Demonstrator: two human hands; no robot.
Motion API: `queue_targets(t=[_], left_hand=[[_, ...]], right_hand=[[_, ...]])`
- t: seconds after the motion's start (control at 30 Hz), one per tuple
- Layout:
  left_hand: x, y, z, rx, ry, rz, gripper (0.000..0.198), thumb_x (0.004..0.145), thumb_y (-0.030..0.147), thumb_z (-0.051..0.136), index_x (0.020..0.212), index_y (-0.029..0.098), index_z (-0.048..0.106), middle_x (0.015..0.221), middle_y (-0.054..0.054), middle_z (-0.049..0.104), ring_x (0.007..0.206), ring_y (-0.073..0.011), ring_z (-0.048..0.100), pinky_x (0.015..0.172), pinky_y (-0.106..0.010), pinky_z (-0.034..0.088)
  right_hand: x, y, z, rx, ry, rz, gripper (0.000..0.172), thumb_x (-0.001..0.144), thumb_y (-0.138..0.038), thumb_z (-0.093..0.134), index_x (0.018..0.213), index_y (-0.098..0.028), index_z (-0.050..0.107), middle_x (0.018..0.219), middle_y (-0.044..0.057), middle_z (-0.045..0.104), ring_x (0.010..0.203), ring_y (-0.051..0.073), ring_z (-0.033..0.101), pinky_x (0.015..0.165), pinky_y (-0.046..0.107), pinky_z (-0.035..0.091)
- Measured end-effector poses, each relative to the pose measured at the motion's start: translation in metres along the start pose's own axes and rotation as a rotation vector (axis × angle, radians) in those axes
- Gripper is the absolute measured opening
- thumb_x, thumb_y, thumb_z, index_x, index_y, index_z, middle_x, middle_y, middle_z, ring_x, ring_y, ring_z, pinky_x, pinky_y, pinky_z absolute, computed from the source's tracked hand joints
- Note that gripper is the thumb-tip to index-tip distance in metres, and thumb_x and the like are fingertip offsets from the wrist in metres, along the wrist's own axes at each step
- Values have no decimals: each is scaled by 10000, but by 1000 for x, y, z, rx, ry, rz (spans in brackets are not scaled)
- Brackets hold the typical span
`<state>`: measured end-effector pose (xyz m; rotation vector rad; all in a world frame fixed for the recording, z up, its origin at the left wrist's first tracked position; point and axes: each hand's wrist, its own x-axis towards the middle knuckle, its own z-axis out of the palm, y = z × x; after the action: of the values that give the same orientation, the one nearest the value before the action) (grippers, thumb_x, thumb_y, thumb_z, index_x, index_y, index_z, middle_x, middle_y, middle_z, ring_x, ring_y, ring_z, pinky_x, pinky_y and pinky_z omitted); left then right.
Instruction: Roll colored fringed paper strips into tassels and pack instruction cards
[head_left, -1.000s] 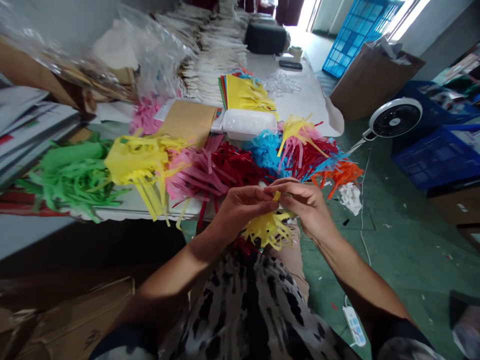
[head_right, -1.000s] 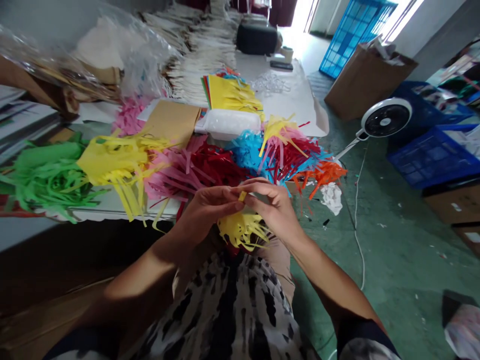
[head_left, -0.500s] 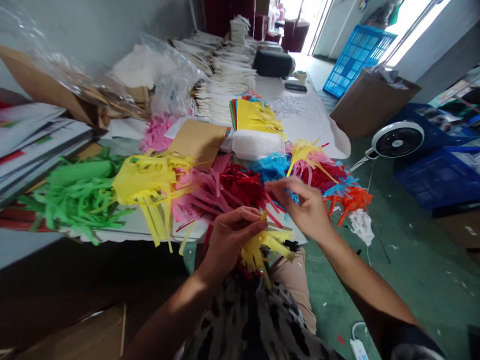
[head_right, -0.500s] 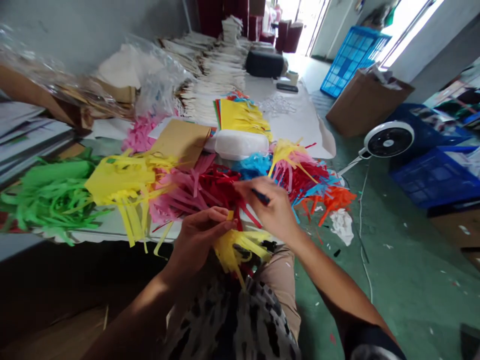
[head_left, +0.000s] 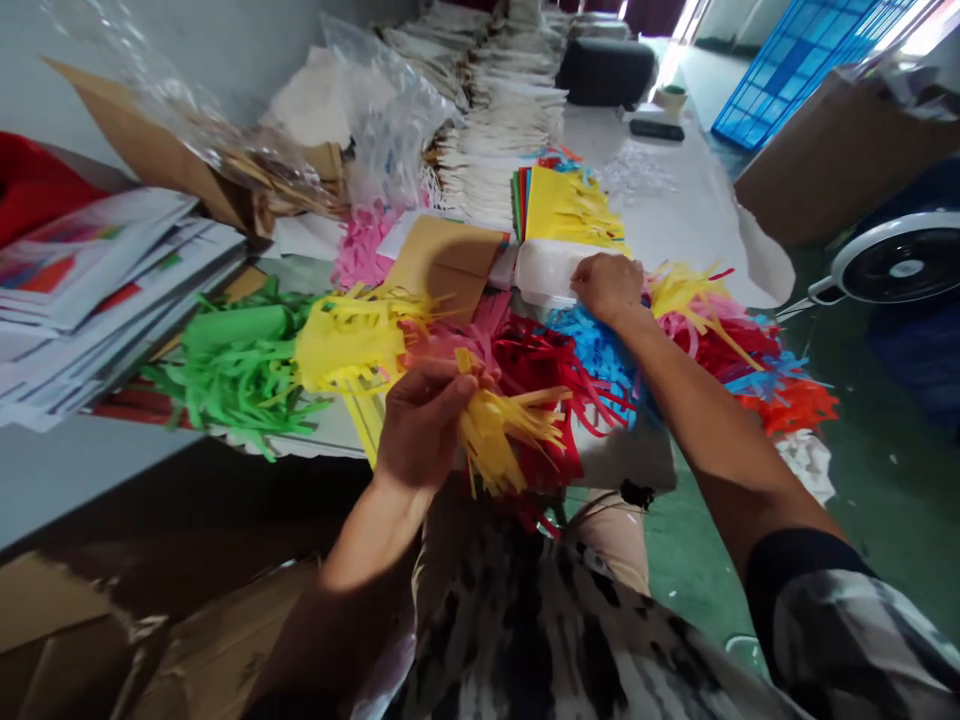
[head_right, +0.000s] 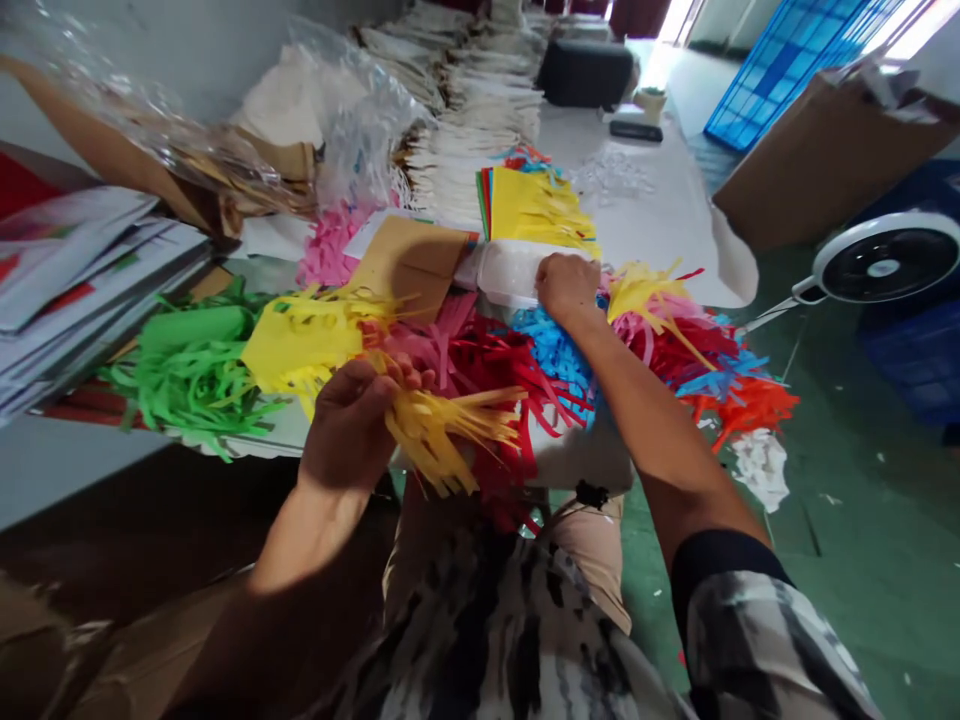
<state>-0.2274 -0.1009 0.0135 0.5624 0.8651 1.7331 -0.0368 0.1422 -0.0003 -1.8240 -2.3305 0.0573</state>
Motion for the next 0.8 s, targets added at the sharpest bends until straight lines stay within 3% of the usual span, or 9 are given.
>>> queue_targets(t=[0.23,0.37,0.5,0.57,0.67,0.73,0.8], left_hand=[[5,7,-5,-56,-1,19,270,672,337,999,757,229,767,861,40,777,772,-102,731,905,-293,650],[-8,9,-1,4,-6,-7,283,646,292,1003,728,213,743,792,33,771,738,-118,736,813,-274,653],[-28,12,5,70,-54,-71,280,652,272,994,758,204,744,770,22,781,702,-139,753,682,-245,633],[-36,13,7,83,-85,-87,288,657,235,988,824,213,755,774,30,778,696,-128,750,683,-228,622],[-45,10,9,91,-103,-127,347,668,210,981,942,224,767,787,32,775,724,-118,753,711,-206,609],[-48,7,9,102,-110,-166,310,700,228,967,941,209,772,809,12,787,737,-126,756,705,-208,605],[-51,3,10,130,-130,-185,244,740,248,948,902,191,774,829,-11,798,741,-129,750,703,-216,601]], right_hand=[[-8,8,2,-4,92,-28,338,956,-222,491,1102,-145,786,1183,198,767,1178,386,629,1068,588,388],[-15,15,-3,98,136,-72,317,901,-220,560,1133,-171,770,1199,177,761,1202,380,618,1061,558,392],[-29,15,-16,160,175,-90,267,896,-232,597,1069,-180,794,1116,146,790,1088,329,684,992,468,457],[-45,10,-26,238,213,-118,233,914,-280,629,1035,-180,802,1055,116,804,997,281,714,936,406,493],[-89,-5,-46,621,260,-233,187,899,-347,712,958,-196,807,925,52,806,852,220,722,835,348,531],[-127,-17,-61,889,201,-302,162,898,-369,739,893,-219,801,867,19,797,794,195,708,764,327,541],[-165,-29,-76,963,94,-331,130,907,-360,763,906,-238,809,875,11,797,774,173,690,742,312,540]])
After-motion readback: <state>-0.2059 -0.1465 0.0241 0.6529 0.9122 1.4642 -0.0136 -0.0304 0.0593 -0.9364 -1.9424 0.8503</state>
